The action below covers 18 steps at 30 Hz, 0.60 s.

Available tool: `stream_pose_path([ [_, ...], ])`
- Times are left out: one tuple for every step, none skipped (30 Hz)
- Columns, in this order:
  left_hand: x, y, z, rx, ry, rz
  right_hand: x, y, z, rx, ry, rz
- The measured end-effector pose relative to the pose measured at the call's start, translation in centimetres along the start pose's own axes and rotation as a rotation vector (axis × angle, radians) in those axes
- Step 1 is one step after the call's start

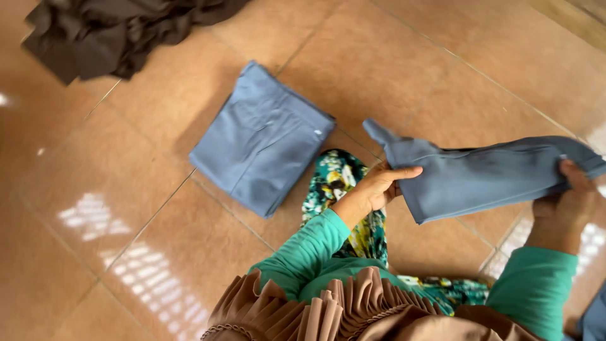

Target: The person sits on a tiled floor and folds a pair of gray trousers by hand. They smooth the fabric, fold the legs together, and then fold the garment into a compact rectangle before placing it on a growing stack of folded trousers.

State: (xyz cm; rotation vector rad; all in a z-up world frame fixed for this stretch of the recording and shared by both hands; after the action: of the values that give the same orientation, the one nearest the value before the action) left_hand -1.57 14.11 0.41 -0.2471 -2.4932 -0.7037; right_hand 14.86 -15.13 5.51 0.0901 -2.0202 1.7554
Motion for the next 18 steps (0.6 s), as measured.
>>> stream_pose_path([
  [1.0,2.7,0.1,0.010,-0.053,-0.093,-0.1,-1.1,-2.8,-0.082,-0.085,0.007],
  [2.2,5.0,0.4,0.013,-0.103,-0.184,0.0,-1.9,-5.3,-0.168,-0.169,0.006],
  [3.6,7.1,1.7,0.034,-0.086,-0.217,3.3,-3.4,-9.4,-0.153,-0.207,0.002],
  [5.5,10.1,2.4,0.028,-0.120,-0.380,6.9,-4.7,-13.1,-0.163,-0.261,-0.056],
  [7.5,13.0,3.1,0.019,-0.152,-0.543,10.6,-5.9,-16.8,-0.172,-0.313,-0.115],
  [9.9,14.6,4.3,0.029,-0.138,-0.565,10.2,-4.8,-19.4,-0.161,-0.339,-0.119],
  [12.8,16.7,5.8,-0.018,-0.064,-0.688,10.0,-4.7,-22.7,-0.216,-0.468,-0.024],
  [16.0,18.8,7.2,-0.070,0.013,-0.807,10.3,-4.5,-25.8,-0.278,-0.594,0.070],
  [17.7,19.2,9.1,-0.063,0.029,-0.825,11.4,-2.9,-28.4,-0.272,-0.617,0.063],
  [19.4,19.5,11.8,-0.082,0.170,-0.844,12.6,-0.6,-30.7,-0.171,-0.634,0.019],
  [21.2,19.7,14.5,-0.098,0.312,-0.858,13.7,1.6,-32.9,-0.070,-0.650,-0.022],
  [22.0,19.0,16.4,-0.094,0.322,-0.867,14.1,4.7,-34.7,-0.066,-0.663,-0.027],
  [22.7,18.1,19.0,-0.091,0.434,-0.843,14.8,8.5,-36.7,0.027,-0.739,-0.102],
  [23.4,17.1,21.5,-0.089,0.543,-0.816,15.4,12.4,-38.5,0.120,-0.813,-0.176],
  [21.1,15.7,26.5,-0.085,0.552,-0.823,12.6,18.3,-39.0,0.122,-0.824,-0.179],
  [19.1,12.7,32.1,-0.043,0.658,-0.759,9.5,24.1,-38.2,0.236,-0.734,-0.191],
  [17.2,9.1,37.2,0.001,0.762,-0.693,6.6,29.6,-37.7,0.349,-0.643,-0.201],
  [16.8,8.1,37.6,0.001,0.765,-0.695,7.5,30.0,-36.9,0.348,-0.645,-0.202],
])
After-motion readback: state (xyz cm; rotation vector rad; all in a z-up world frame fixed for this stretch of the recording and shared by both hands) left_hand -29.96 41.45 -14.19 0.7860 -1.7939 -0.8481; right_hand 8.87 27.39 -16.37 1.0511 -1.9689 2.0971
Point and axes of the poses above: each hand's wrist, its own x-axis away from the middle knuckle, its own z-axis out of the back of the hand, y = z × x, the point moved 8 cm from there along -x, towards the middle knuckle
